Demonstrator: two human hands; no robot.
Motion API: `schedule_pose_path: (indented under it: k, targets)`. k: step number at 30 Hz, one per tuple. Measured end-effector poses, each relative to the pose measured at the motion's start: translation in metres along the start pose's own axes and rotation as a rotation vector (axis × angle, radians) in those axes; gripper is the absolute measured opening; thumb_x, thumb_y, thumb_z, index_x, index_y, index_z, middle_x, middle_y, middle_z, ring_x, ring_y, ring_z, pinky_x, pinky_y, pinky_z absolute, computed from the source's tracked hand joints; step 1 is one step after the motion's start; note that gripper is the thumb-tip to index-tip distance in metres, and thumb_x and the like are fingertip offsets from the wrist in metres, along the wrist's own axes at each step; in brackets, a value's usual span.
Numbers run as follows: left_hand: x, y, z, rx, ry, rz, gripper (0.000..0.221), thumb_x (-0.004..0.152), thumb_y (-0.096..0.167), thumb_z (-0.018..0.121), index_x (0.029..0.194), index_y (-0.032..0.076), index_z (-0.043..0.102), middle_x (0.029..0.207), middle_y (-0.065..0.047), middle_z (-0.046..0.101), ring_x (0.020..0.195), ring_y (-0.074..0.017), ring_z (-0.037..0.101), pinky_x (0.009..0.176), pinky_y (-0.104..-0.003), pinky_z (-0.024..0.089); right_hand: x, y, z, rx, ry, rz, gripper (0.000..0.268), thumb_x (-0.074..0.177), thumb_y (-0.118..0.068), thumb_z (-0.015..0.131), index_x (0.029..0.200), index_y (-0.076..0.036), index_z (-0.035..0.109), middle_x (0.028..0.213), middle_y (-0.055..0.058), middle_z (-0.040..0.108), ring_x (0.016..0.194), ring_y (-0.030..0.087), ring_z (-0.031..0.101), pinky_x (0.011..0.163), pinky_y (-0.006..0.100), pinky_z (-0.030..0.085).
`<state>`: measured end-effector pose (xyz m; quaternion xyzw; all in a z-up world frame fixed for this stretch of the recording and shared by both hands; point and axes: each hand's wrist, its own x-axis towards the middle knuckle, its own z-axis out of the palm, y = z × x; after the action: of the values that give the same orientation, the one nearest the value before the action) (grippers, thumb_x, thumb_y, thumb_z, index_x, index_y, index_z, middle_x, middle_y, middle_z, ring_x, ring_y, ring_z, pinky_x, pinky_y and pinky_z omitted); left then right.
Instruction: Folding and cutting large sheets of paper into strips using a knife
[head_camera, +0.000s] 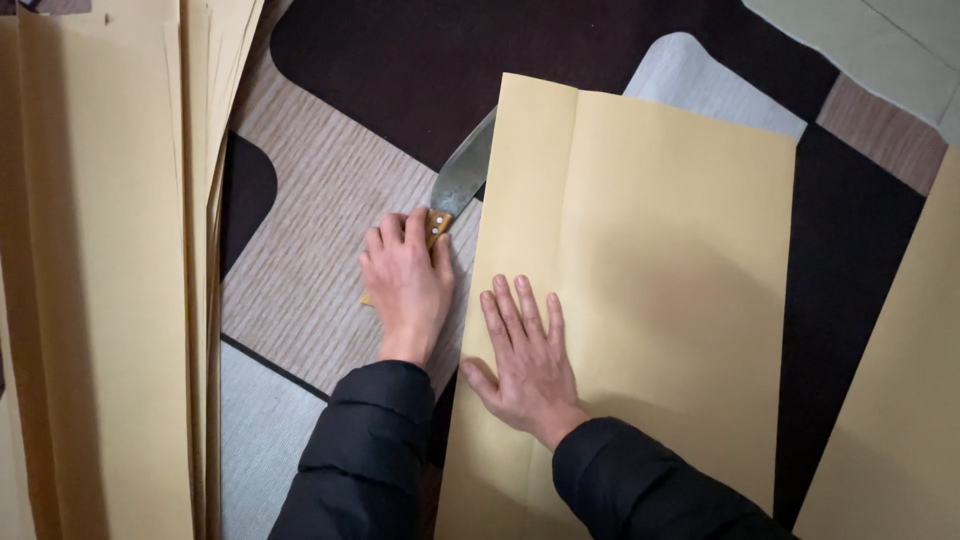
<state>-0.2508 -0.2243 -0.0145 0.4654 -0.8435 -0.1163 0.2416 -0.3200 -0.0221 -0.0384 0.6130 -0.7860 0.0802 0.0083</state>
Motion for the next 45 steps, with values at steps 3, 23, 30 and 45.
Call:
schedule_pose_path:
  k: [3,23,30,45]
  targets:
    - [0.006,0.003,0.002,-0.003,0.005,-0.004,0.048,0.089,0.034,0.090,0.133,0.016,0.079,0.115,-0.006,0.067,0.106,-0.0336,0.066,0.083,-0.050,0.056,-0.001,-0.001,0.000,-0.005,0.024,-0.001,0.095,0.110,-0.068,0.040,0.180,-0.006,0.031,0.192,0.021,0.020,0.178,0.043,0.010,0.138,0.070,0.003]
    - [0.024,0.005,0.020,0.034,0.023,-0.046,0.046,0.092,0.038,0.089,0.131,0.017,0.076,0.116,-0.007,0.066,0.109,-0.0339,0.064,0.085,-0.052,0.057,0.000,0.006,0.005,0.011,-0.014,0.014,0.097,0.108,-0.070,0.036,0.182,-0.008,0.027,0.190,0.019,0.024,0.177,0.042,0.015,0.137,0.071,0.008]
    - [-0.045,-0.027,-0.032,0.038,0.010,-0.077,0.048,0.094,0.034,0.089,0.135,0.014,0.074,0.117,-0.011,0.067,0.111,-0.0379,0.066,0.086,-0.055,0.060,-0.001,0.016,0.028,0.109,0.318,-0.063,0.084,0.113,-0.068,0.041,0.173,-0.010,0.050,0.180,0.019,0.047,0.170,0.042,0.038,0.132,0.073,0.024]
    - [-0.294,-0.100,-0.155,0.232,-0.183,-0.032,0.079,0.093,0.035,0.088,0.162,0.011,0.058,0.145,-0.017,0.061,0.133,-0.0405,0.059,0.100,-0.052,0.056,-0.007,0.027,0.036,-0.020,0.075,-0.062,0.050,0.095,-0.056,0.070,0.134,-0.023,0.069,0.116,0.003,0.066,0.115,0.030,0.070,0.094,0.051,0.057]
